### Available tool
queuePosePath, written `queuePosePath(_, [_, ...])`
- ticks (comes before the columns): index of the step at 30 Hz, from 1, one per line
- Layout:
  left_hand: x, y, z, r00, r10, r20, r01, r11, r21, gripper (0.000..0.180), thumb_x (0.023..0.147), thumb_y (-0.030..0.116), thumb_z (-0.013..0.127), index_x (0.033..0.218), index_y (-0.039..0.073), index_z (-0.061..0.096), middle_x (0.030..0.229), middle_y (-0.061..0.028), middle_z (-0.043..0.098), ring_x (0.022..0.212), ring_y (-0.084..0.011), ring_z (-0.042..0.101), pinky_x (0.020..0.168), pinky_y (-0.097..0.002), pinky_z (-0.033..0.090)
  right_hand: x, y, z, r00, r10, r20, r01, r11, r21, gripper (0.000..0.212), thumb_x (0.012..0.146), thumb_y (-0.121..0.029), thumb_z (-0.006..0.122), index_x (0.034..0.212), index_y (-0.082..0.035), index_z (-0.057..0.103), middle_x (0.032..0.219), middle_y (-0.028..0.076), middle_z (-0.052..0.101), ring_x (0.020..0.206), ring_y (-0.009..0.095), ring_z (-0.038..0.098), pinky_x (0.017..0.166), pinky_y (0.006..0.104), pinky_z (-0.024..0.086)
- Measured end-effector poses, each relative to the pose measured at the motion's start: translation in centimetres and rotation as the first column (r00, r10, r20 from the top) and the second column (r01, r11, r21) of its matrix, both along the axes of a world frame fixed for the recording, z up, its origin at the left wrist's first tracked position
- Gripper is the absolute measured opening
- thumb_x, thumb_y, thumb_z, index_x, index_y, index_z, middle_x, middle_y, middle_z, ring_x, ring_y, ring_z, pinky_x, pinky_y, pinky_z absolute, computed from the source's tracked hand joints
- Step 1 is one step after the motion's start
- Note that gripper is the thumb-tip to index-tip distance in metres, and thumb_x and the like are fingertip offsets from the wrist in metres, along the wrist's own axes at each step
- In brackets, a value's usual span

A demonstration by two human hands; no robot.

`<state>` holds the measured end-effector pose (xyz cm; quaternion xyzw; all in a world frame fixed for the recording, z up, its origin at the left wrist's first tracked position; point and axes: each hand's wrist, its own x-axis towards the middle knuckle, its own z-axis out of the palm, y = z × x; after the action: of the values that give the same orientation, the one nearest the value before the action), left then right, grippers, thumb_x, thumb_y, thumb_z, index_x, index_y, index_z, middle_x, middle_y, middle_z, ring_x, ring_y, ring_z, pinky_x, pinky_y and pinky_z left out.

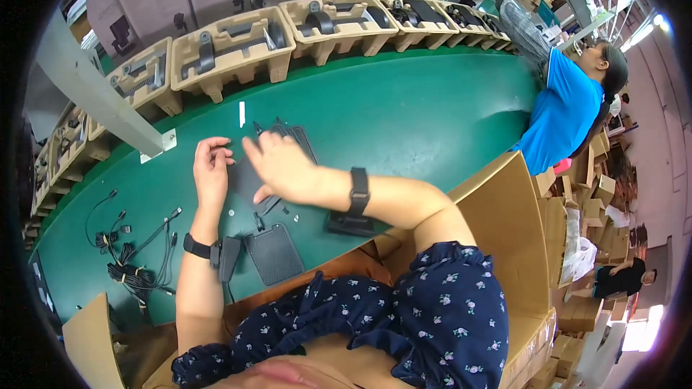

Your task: The person picks up a stack of black pads from a box and places them on the table, followed by a bundle of cables. They then repeatedly place one pad and one bundle of cables into each cardboard tray on the assembly line.

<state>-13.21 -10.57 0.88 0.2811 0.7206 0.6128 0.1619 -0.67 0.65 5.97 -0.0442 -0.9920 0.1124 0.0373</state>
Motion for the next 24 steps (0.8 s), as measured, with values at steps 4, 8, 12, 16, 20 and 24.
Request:
queuePosePath(4, [0.1,0.0,0.1,0.993,0.019,-0.118,-0.032,0.994,-0.104,0.016,0.083,-0.008,0.042,0.09,0.0,0.054,0.093,-0.0057,0.055,0.076,-0.0106,0.056,0.067,-0.0222,0.047,-1.2,-2.3,-0.1,0.998,0.065,-0.005,-0.065,0.998,0.025,0.096,0.052,-0.042,0.077,0.126,0.003,0.036,0.095,0.015,0.048,0.089,0.028,0.048,0.075,0.036,0.041])
queuePosePath(8, [-0.5,0.2,-0.1,0.997,0.077,-0.007,-0.076,0.99,0.117,0.018,0.084,-0.009,0.039,0.089,0.0,0.053,0.093,-0.0052,0.054,0.073,-0.0099,0.055,0.066,-0.0215,0.047,-2.5,-2.0,-0.5,0.999,0.008,0.038,-0.008,1.0,-0.007,0.091,0.053,-0.042,0.076,0.122,0.006,0.04,0.094,0.016,0.05,0.09,0.027,0.048,0.075,0.0361,0.039])
queuePosePath(12, [-1.3,-0.1,-0.5,0.975,0.215,0.056,-0.222,0.958,0.182,0.02,0.081,-0.012,0.038,0.087,0.001,0.053,0.09,-0.0052,0.053,0.071,-0.01,0.052,0.064,-0.0215,0.046,-4.2,-2.7,-0.8,0.989,-0.145,-0.029,0.146,0.988,0.048,0.085,0.058,-0.046,0.072,0.122,0.003,0.043,0.091,0.015,0.051,0.087,0.028,0.05,0.073,0.0375,0.043])
queuePosePath(16, [-1.5,0.5,-0.6,0.962,0.274,-0.017,-0.267,0.946,0.185,0.02,0.079,-0.011,0.039,0.087,0.0,0.053,0.087,-0.0057,0.054,0.076,-0.0124,0.053,0.072,-0.0242,0.045,-4.2,-2.8,-0.5,0.982,-0.186,-0.039,0.186,0.983,-0.001,0.09,0.057,-0.05,0.071,0.122,0.005,0.042,0.09,0.014,0.051,0.087,0.027,0.05,0.072,0.0369,0.044])
queuePosePath(20, [-1.7,-0.1,-0.5,0.955,0.296,0.019,-0.295,0.94,0.17,0.019,0.081,-0.01,0.039,0.088,0.0,0.053,0.086,-0.0056,0.054,0.077,-0.0126,0.052,0.073,-0.0244,0.045,-4.7,-3.1,-0.4,0.985,-0.168,-0.042,0.167,0.986,-0.025,0.091,0.057,-0.048,0.073,0.123,0.006,0.041,0.093,0.017,0.053,0.089,0.03,0.053,0.074,0.0382,0.045])
queuePosePath(24, [-1.6,-0.8,-0.2,0.955,0.274,0.109,-0.293,0.928,0.229,0.018,0.084,-0.009,0.04,0.092,0.0,0.053,0.088,-0.0056,0.056,0.08,-0.0123,0.053,0.075,-0.024,0.044,-5.9,-0.1,-1.4,0.976,-0.215,0.03,0.2,0.839,-0.506,0.059,0.07,-0.032,0.069,0.109,0.005,0.047,0.091,0.025,0.059,0.087,0.037,0.059,0.074,0.0413,0.047])
